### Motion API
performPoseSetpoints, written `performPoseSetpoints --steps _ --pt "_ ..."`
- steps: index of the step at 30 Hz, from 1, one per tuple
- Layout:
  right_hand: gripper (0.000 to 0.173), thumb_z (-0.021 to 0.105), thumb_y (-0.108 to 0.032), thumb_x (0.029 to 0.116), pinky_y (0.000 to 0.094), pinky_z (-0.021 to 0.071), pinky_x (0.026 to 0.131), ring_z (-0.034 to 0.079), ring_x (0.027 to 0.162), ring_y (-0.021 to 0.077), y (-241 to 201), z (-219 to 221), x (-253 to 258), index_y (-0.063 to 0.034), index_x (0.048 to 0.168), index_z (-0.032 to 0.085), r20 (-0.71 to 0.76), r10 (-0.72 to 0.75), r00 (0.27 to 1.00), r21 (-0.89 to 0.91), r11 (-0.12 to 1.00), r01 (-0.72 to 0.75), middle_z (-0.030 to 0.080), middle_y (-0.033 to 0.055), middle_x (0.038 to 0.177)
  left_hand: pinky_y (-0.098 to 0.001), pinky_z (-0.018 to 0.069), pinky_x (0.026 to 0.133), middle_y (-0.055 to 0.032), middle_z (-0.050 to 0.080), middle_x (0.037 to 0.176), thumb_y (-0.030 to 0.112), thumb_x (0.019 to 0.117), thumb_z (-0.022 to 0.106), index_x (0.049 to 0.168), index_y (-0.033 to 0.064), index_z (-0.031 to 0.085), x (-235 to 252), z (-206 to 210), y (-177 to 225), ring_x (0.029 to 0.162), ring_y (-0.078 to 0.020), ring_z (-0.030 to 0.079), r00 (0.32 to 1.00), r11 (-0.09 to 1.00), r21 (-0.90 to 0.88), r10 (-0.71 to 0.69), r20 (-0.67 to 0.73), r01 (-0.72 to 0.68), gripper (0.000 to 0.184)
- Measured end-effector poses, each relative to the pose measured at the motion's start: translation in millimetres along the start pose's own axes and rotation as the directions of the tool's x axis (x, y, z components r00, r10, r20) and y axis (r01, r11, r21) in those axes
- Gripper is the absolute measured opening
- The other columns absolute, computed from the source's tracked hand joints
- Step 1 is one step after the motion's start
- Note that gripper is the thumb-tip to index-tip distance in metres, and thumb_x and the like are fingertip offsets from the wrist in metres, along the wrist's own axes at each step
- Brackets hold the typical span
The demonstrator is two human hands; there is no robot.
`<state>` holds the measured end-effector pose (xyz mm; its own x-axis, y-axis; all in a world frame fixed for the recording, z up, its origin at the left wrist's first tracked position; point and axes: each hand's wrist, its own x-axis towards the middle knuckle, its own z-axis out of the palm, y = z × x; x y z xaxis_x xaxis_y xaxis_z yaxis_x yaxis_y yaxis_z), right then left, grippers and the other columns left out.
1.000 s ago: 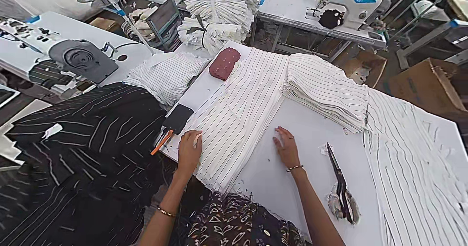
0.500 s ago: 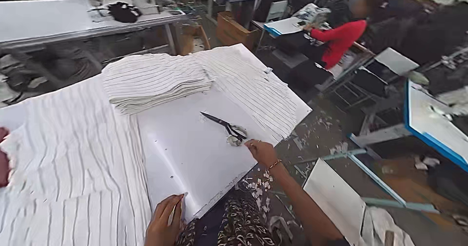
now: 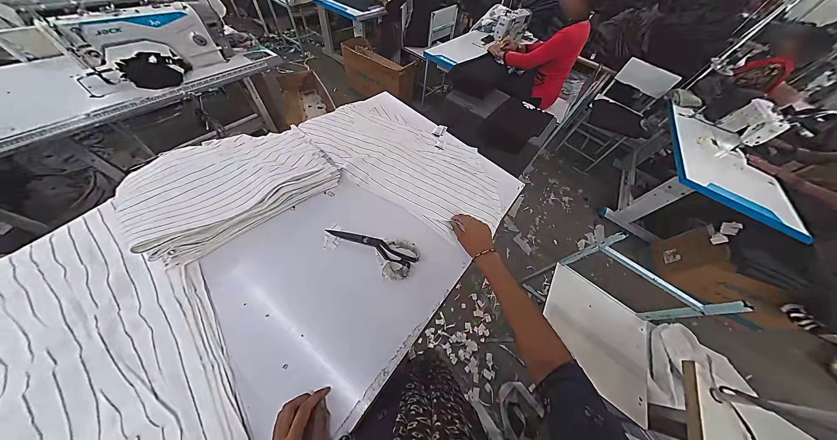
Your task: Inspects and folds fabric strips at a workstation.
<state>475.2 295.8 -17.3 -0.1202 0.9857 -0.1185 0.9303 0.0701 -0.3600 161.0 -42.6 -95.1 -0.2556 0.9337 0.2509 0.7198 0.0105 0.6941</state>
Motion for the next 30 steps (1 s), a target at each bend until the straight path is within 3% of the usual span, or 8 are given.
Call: performPoseSetpoints --steps 6,12,17,19,22,25,27,30 --pt "0.041 0.038 -0.027 0.1113 0.0532 0.0469 0.105 0.064 0.123 0.0353 -6 -33 3 -0.0048 0.135 0.064 -0.035 0.019 0.999 0.027 0.999 -0.018 0.068 0.0200 0.128 -0.0432 0.0549 0.091 -0.0295 0.068 0.101 0.006 0.0948 0.062 0.103 -0.0072 0.075 0 -3 -1 0.097 -0.0401 0.067 0.999 0.998 -0.056 -0.039 -0.018 0.038 0.021" --pt "0.033 0.049 -0.019 0.1061 0.0541 0.0569 0.073 0.073 0.078 0.0363 -82 -48 -80 0.0020 0.118 0.072 -0.246 -0.339 0.908 0.218 0.894 0.392 0.074 0.0200 0.087 -0.0364 0.0581 0.089 -0.0241 0.071 0.111 0.014 0.1054 0.048 0.114 -0.0116 0.069 32 -15 36 0.099 -0.0226 0.071 0.989 0.898 -0.417 -0.106 0.103 0.140 0.034" --pt "0.026 0.057 -0.020 0.1032 0.0484 0.0556 0.059 0.069 0.061 0.0284 -147 22 -183 0.0000 0.105 0.074 0.033 -0.739 0.673 0.483 0.601 0.636 0.069 0.0144 0.070 -0.0330 0.0591 0.087 -0.0062 0.073 0.102 0.027 0.1108 0.034 0.121 -0.0040 0.059 111 -23 95 0.094 -0.0120 0.071 0.817 0.426 -0.700 -0.366 0.445 0.572 0.041" --pt "0.024 0.062 -0.021 0.0999 0.0469 0.0529 0.052 0.066 0.054 0.0278 -158 37 -204 -0.0017 0.102 0.076 0.068 -0.839 0.540 0.502 0.497 0.708 0.066 0.0130 0.064 -0.0289 0.0605 0.072 -0.0065 0.072 0.084 0.016 0.1067 0.053 0.107 -0.0036 0.064 138 -30 95 0.074 -0.0108 0.071 0.729 0.339 -0.701 -0.574 0.374 0.627 0.022" --pt "0.026 0.065 -0.023 0.0994 0.0502 0.0578 0.072 0.073 0.077 0.0294 -168 16 -195 -0.0049 0.114 0.077 0.191 -0.881 0.432 0.526 0.464 0.713 0.075 0.0143 0.087 -0.0270 0.0593 0.069 -0.0065 0.071 0.085 0.011 0.1063 0.052 0.115 -0.0041 0.062 150 -50 91 0.072 -0.0099 0.070 0.726 0.325 -0.800 -0.660 0.190 0.505 0.020" --pt "0.018 0.069 -0.023 0.0965 0.0303 0.0606 0.084 0.073 0.096 0.0137 -179 -1 -173 -0.0100 0.104 0.079 -0.163 -0.912 0.376 0.516 0.246 0.821 0.077 0.0058 0.102 -0.0264 0.0576 0.080 -0.0063 0.069 0.103 0.004 0.1030 0.052 0.132 -0.0060 0.054 128 -60 106 0.086 -0.0064 0.067 0.856 0.411 -0.830 -0.497 0.143 0.377 0.031" --pt "0.016 0.070 -0.022 0.0968 0.0225 0.0563 0.094 0.069 0.106 0.0091 -196 -17 -162 -0.0101 0.102 0.079 -0.304 -0.898 0.319 0.548 0.109 0.829 0.076 0.0043 0.107 -0.0224 0.0551 0.082 -0.0026 0.069 0.100 0.003 0.0965 0.056 0.121 -0.0084 0.061 102 -67 123 0.088 -0.0003 0.064 0.933 0.538 -0.766 -0.258 0.249 0.353 0.027" --pt "0.036 0.072 -0.034 0.0950 0.0266 0.0535 0.103 0.066 0.118 0.0117 -210 -26 -152 -0.0045 0.115 0.075 -0.074 -0.982 0.176 0.722 0.069 0.689 0.074 0.0089 0.120 -0.0260 0.0542 0.080 -0.0100 0.073 0.092 0.009 0.0934 0.071 0.104 -0.0081 0.071 65 -88 126 0.083 -0.0049 0.066 0.887 0.736 -0.627 0.081 0.456 0.255 0.021"
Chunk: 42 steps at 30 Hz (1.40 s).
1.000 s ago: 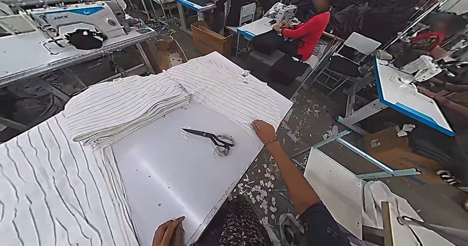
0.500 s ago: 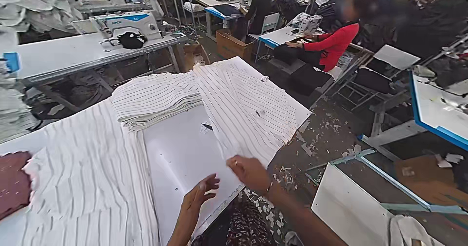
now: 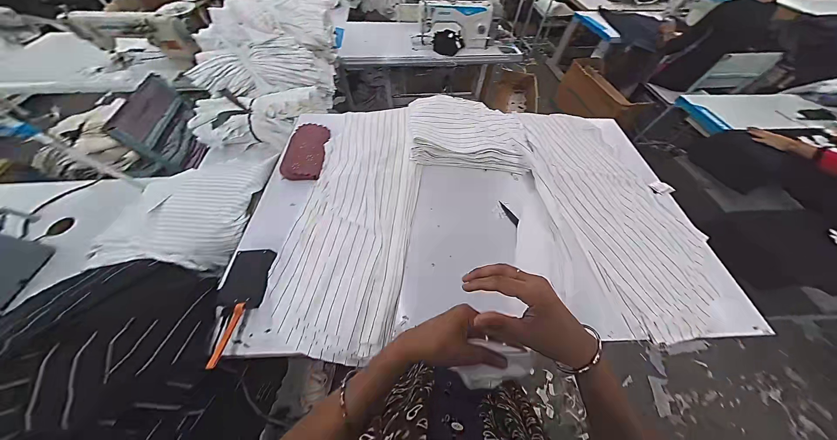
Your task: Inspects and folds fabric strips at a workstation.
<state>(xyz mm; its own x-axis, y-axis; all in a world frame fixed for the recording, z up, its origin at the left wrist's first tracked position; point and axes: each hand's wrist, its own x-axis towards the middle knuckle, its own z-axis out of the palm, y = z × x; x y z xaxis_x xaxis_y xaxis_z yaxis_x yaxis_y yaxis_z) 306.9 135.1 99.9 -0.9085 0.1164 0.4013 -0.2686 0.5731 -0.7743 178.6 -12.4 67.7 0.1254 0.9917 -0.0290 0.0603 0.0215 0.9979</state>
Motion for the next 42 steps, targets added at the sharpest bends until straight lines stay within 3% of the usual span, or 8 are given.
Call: performPoseSetpoints --steps 10,13,17,21,26,31,37,42 --pt "0.032 0.076 -0.023 0.0925 0.0283 0.0460 0.064 0.055 0.067 0.0090 37 60 21 0.0040 0.107 0.069 0.824 0.130 0.552 0.146 0.892 -0.428 0.066 0.0096 0.080 -0.0202 0.0531 0.069 0.0066 0.071 0.080 0.019 0.0888 0.078 0.100 0.0061 0.074 -148 -24 -34 0.071 0.0014 0.064 0.776 0.865 -0.260 -0.500 -0.384 0.429 0.017" --pt "0.027 0.074 -0.024 0.0941 0.0244 0.0475 0.067 0.057 0.070 0.0037 41 60 19 0.0016 0.100 0.065 0.857 0.159 0.489 0.133 0.851 -0.508 0.063 0.0027 0.078 -0.0279 0.0473 0.063 0.0029 0.060 0.068 0.029 0.1001 0.065 0.107 0.0021 0.070 -138 -27 -48 0.061 -0.0054 0.054 0.454 0.831 -0.286 -0.512 -0.729 0.478 0.028" --pt "0.031 0.074 -0.030 0.0938 0.0276 0.0453 0.064 0.055 0.068 0.0064 51 45 7 -0.0004 0.094 0.064 0.834 0.257 0.488 0.032 0.861 -0.507 0.060 0.0025 0.075 -0.0606 0.0525 0.089 -0.0226 0.070 0.100 0.040 0.1043 0.056 0.132 0.0005 0.059 -109 -58 -92 0.097 -0.0407 0.069 0.219 0.562 -0.200 -0.590 -0.777 0.802 0.048" --pt "0.037 0.077 -0.033 0.0904 0.0374 0.0453 0.066 0.056 0.069 0.0149 56 10 -7 0.0020 0.092 0.064 0.782 0.423 0.458 -0.149 0.840 -0.522 0.060 0.0083 0.074 -0.0611 0.0505 0.093 -0.0303 0.069 0.103 0.016 0.1039 0.055 0.118 -0.0118 0.063 -139 -79 -81 0.101 -0.0446 0.068 0.229 0.666 -0.129 -0.422 -0.877 0.735 0.032" --pt "0.028 0.081 -0.029 0.0866 0.0212 0.0417 0.058 0.052 0.060 -0.0012 62 -41 -23 -0.0072 0.082 0.064 0.665 0.504 0.552 -0.059 0.772 -0.633 0.056 -0.0071 0.065 -0.0772 0.0406 0.092 -0.0416 0.062 0.108 0.019 0.1019 0.058 0.118 -0.0158 0.061 -264 -117 -38 0.105 -0.0601 0.060 -0.180 0.643 -0.146 -0.013 -0.984 0.752 0.038" --pt "0.026 0.083 -0.033 0.0829 0.0112 0.0383 0.052 0.049 0.056 -0.0107 70 -89 -3 -0.0150 0.074 0.066 0.516 0.379 0.768 0.202 0.818 -0.539 0.057 -0.0162 0.061 -0.0717 0.0402 0.093 -0.0379 0.062 0.109 0.039 0.0949 0.070 0.139 -0.0053 0.052 -296 -167 -14 0.102 -0.0540 0.059 -0.321 0.576 -0.281 -0.034 -0.947 0.768 0.065" --pt "0.035 0.079 -0.035 0.0891 0.0412 0.0469 0.071 0.060 0.072 0.0175 128 -88 32 -0.0007 0.092 0.071 0.195 0.753 0.628 -0.278 0.657 -0.701 0.065 0.0090 0.076 -0.0830 0.0315 0.098 -0.0423 0.057 0.128 0.021 0.0991 0.065 0.130 -0.0096 0.061 -167 -239 -83 0.122 -0.0649 0.050 0.011 0.517 0.120 0.209 -0.978 0.848 0.044" --pt "0.010 0.078 -0.002 0.0851 0.0228 0.0575 0.069 0.068 0.067 0.0035 162 -40 23 0.0012 0.089 0.069 -0.360 0.791 0.495 0.426 0.611 -0.667 0.072 0.0015 0.072 -0.0633 0.0365 0.112 -0.0288 0.053 0.145 0.017 0.1021 0.057 0.138 -0.0050 0.058 39 -270 -109 0.136 -0.0475 0.050 0.560 0.517 0.481 0.003 -0.829 0.708 0.042"
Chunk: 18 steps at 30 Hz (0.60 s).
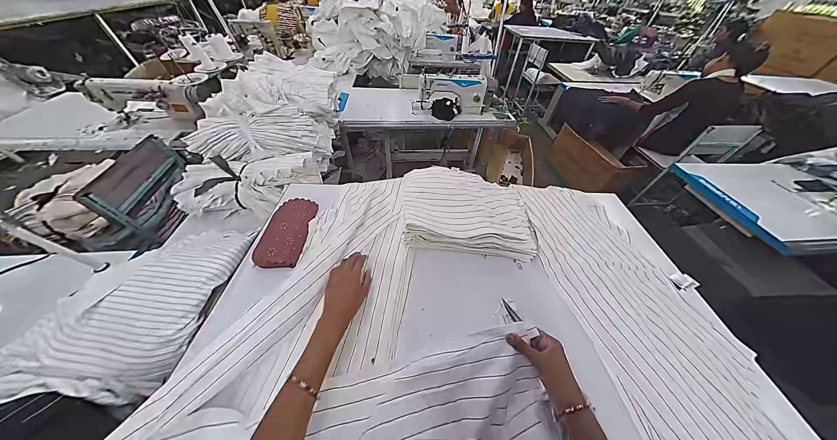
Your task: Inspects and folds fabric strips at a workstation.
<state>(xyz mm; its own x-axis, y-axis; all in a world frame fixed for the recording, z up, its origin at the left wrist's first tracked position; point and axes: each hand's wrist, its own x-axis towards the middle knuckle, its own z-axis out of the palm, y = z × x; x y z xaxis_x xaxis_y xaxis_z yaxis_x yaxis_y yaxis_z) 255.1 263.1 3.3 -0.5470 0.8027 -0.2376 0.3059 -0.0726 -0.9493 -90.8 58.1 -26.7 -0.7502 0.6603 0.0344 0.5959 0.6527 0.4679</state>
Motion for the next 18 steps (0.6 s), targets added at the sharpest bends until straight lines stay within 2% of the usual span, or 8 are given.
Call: performPoseSetpoints --steps 3,6,9,11,13,15,17,18 --pt "0.013 0.064 0.003 0.0951 0.0206 0.0572 0.068 0.067 0.066 0.0023 12 10 -3 -0.0025 0.083 0.066 -0.120 0.031 0.992 0.309 0.951 0.008 0.071 -0.0012 0.071 -0.0604 0.0359 0.112 -0.0264 0.044 0.154 0.010 0.1028 0.050 0.149 -0.0037 0.045 74 34 24 0.141 -0.0445 0.044 0.996 0.994 0.113 -0.015 0.091 0.004 0.049" --pt "0.014 0.061 0.004 0.0954 0.0181 0.0571 0.079 0.068 0.077 -0.0033 9 9 -11 -0.0010 0.089 0.072 -0.137 -0.087 0.987 0.239 0.964 0.118 0.075 -0.0047 0.081 -0.0614 0.0398 0.108 -0.0269 0.052 0.145 0.016 0.1073 0.043 0.140 -0.0020 0.056 127 42 20 0.136 -0.0449 0.049 0.992 0.986 0.147 -0.092 0.083 0.080 0.040" --pt "0.010 0.064 0.004 0.0916 0.0164 0.0563 0.087 0.068 0.087 -0.0054 -1 5 -20 0.0060 0.094 0.073 -0.158 -0.255 0.954 0.059 0.962 0.267 0.076 -0.0001 0.090 -0.0596 0.0423 0.109 -0.0296 0.061 0.132 0.022 0.1061 0.052 0.124 -0.0064 0.066 146 22 17 0.128 -0.0433 0.057 0.963 0.943 -0.199 -0.258 0.075 0.268 0.036" --pt "0.015 0.063 -0.001 0.0944 0.0177 0.0540 0.089 0.067 0.092 -0.0020 -9 4 -25 0.0106 0.100 0.071 -0.156 -0.340 0.927 -0.132 0.938 0.322 0.074 0.0084 0.096 -0.0469 0.0489 0.097 -0.0264 0.067 0.114 0.019 0.1062 0.056 0.120 -0.0113 0.064 131 -6 32 0.106 -0.0325 0.065 0.939 0.751 -0.586 -0.340 0.051 0.304 0.034" --pt "0.023 0.061 -0.008 0.0980 0.0287 0.0553 0.090 0.070 0.093 0.0098 -19 8 -27 0.0118 0.108 0.069 -0.119 -0.382 0.916 -0.312 0.890 0.331 0.073 0.0165 0.098 -0.0297 0.0564 0.071 -0.0085 0.065 0.089 0.011 0.1059 0.054 0.111 -0.0049 0.058 90 -41 62 0.075 -0.0131 0.065 0.949 0.431 -0.872 -0.297 0.105 0.231 0.017" --pt "0.027 0.061 -0.011 0.0990 0.0409 0.0574 0.084 0.073 0.088 0.0215 -33 18 -31 0.0126 0.111 0.068 -0.014 -0.400 0.916 -0.371 0.853 0.367 0.074 0.0205 0.094 -0.0251 0.0593 0.067 -0.0007 0.070 0.085 0.002 0.1055 0.047 0.109 0.0026 0.056 35 -73 90 0.073 -0.0080 0.070 0.973 0.200 -0.959 -0.150 0.173 0.201 0.010" --pt "0.024 0.059 -0.011 0.1000 0.0312 0.0579 0.083 0.072 0.086 0.0109 -54 28 -42 0.0100 0.110 0.068 0.240 -0.419 0.876 -0.218 0.856 0.469 0.074 0.0124 0.093 -0.0264 0.0607 0.077 0.0001 0.073 0.096 0.001 0.1041 0.043 0.122 0.0004 0.059 -14 -89 106 0.084 -0.0082 0.072 0.979 0.175 -0.965 0.032 0.203 0.195 0.024" --pt "0.022 0.058 -0.010 0.1012 0.0228 0.0564 0.083 0.068 0.087 0.0022 -65 31 -49 0.0081 0.107 0.068 0.416 -0.439 0.797 -0.041 0.866 0.498 0.073 0.0066 0.093 -0.0266 0.0609 0.080 0.0012 0.074 0.097 0.002 0.1027 0.045 0.123 0.0012 0.061 -35 -93 112 0.086 -0.0075 0.072 0.967 0.210 -0.956 0.108 0.230 0.204 0.025"
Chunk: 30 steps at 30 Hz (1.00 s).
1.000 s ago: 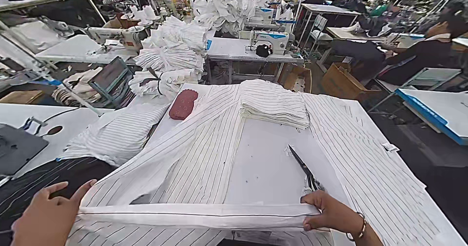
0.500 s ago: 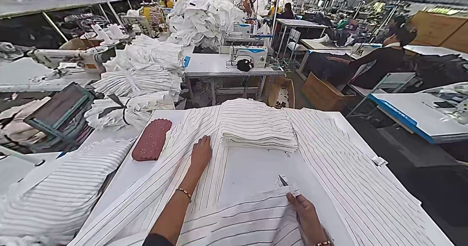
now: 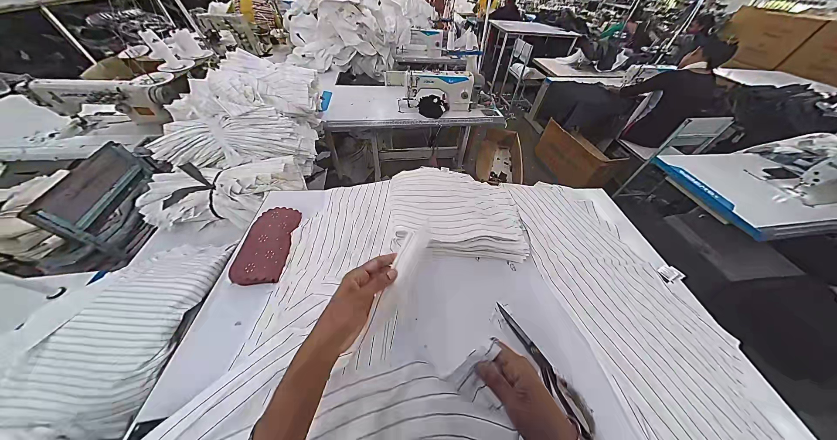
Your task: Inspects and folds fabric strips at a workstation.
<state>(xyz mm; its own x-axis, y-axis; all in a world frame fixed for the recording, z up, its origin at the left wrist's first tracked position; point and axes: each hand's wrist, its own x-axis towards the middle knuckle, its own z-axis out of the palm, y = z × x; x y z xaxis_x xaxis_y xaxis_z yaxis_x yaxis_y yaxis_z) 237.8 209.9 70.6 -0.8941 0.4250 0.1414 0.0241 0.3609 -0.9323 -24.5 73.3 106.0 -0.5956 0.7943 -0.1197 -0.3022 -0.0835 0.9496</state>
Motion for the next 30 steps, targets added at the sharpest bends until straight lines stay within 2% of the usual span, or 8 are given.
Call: performPoseSetpoints --steps 2,4,7,13,17,23,26,30 --pt "0.021 0.056 -0.012 0.1041 0.0134 0.0514 0.084 0.063 0.089 -0.0073 -29 7 8 0.0060 0.103 0.065 0.328 -0.233 0.915 0.330 0.936 0.120 0.070 0.0008 0.093 -0.0236 0.0606 0.074 0.0050 0.075 0.086 0.005 0.0981 0.059 0.106 0.0070 0.071 -33 14 -4 0.077 -0.0040 0.071 0.992 0.996 0.087 -0.035 0.121 0.025 0.015" --pt "0.018 0.057 -0.013 0.1039 0.0098 0.0478 0.079 0.060 0.086 -0.0095 -56 17 15 0.0036 0.101 0.063 0.406 -0.388 0.828 0.454 0.871 0.186 0.068 -0.0002 0.090 -0.0188 0.0584 0.070 0.0094 0.074 0.081 0.008 0.0939 0.068 0.093 0.0122 0.075 -64 28 -10 0.073 0.0007 0.069 0.979 0.993 0.121 -0.018 0.202 -0.007 0.008" --pt "0.018 0.063 -0.012 0.1000 0.0092 0.0492 0.076 0.061 0.083 -0.0080 -69 27 12 0.0051 0.097 0.066 0.216 -0.377 0.901 0.287 0.906 0.311 0.069 0.0028 0.086 -0.0143 0.0569 0.072 0.0121 0.073 0.088 0.010 0.0934 0.069 0.096 0.0124 0.075 -111 46 -18 0.077 0.0049 0.067 0.966 0.965 0.132 0.204 0.158 -0.226 0.008" --pt "0.008 0.067 -0.014 0.0979 0.0115 0.0530 0.077 0.063 0.085 -0.0108 -71 32 -16 -0.0072 0.101 0.067 0.030 -0.227 0.973 0.286 0.935 0.209 0.070 -0.0129 0.090 -0.0164 0.0584 0.081 0.0096 0.075 0.099 0.018 0.0959 0.069 0.103 0.0172 0.080 -148 58 -37 0.088 0.0017 0.070 0.916 0.913 0.079 0.397 0.053 -0.401 0.013" --pt "0.008 0.068 -0.017 0.0970 0.0082 0.0473 0.066 0.057 0.072 -0.0133 -76 29 -31 -0.0119 0.096 0.062 0.010 -0.180 0.984 0.302 0.938 0.169 0.065 -0.0171 0.078 -0.0160 0.0581 0.082 0.0109 0.076 0.102 0.021 0.0954 0.069 0.103 0.0213 0.081 -161 64 -38 0.091 0.0026 0.070 0.907 0.906 0.060 0.414 0.082 -0.419 0.014" --pt "0.012 0.069 -0.017 0.0966 0.0074 0.0451 0.064 0.055 0.070 -0.0137 -79 27 -43 -0.0139 0.094 0.058 0.023 -0.158 0.987 0.295 0.945 0.144 0.062 -0.0180 0.076 -0.0151 0.0582 0.082 0.0113 0.076 0.104 0.017 0.0975 0.066 0.109 0.0195 0.080 -173 71 -39 0.092 0.0032 0.070 0.870 0.859 0.143 0.481 0.107 -0.492 0.018" --pt "0.011 0.068 -0.014 0.0963 0.0087 0.0477 0.065 0.058 0.071 -0.0126 -80 26 -46 -0.0141 0.096 0.057 0.031 -0.118 0.992 0.333 0.938 0.101 0.064 -0.0180 0.078 -0.0144 0.0574 0.085 0.0136 0.074 0.107 0.029 0.1014 0.063 0.111 0.0215 0.077 -176 73 -38 0.098 0.0045 0.068 0.826 0.799 0.212 0.540 0.160 -0.563 0.018" --pt "0.017 0.067 -0.012 0.0967 0.0096 0.0483 0.065 0.059 0.068 -0.0118 -79 28 -46 -0.0129 0.107 0.053 0.045 -0.088 0.995 0.401 0.914 0.063 0.066 -0.0178 0.077 -0.0161 0.0584 0.085 0.0091 0.075 0.101 0.021 0.0948 0.072 0.101 0.0165 0.076 -174 83 -44 0.096 0.0014 0.070 0.744 0.677 0.352 0.661 0.093 -0.646 0.008"
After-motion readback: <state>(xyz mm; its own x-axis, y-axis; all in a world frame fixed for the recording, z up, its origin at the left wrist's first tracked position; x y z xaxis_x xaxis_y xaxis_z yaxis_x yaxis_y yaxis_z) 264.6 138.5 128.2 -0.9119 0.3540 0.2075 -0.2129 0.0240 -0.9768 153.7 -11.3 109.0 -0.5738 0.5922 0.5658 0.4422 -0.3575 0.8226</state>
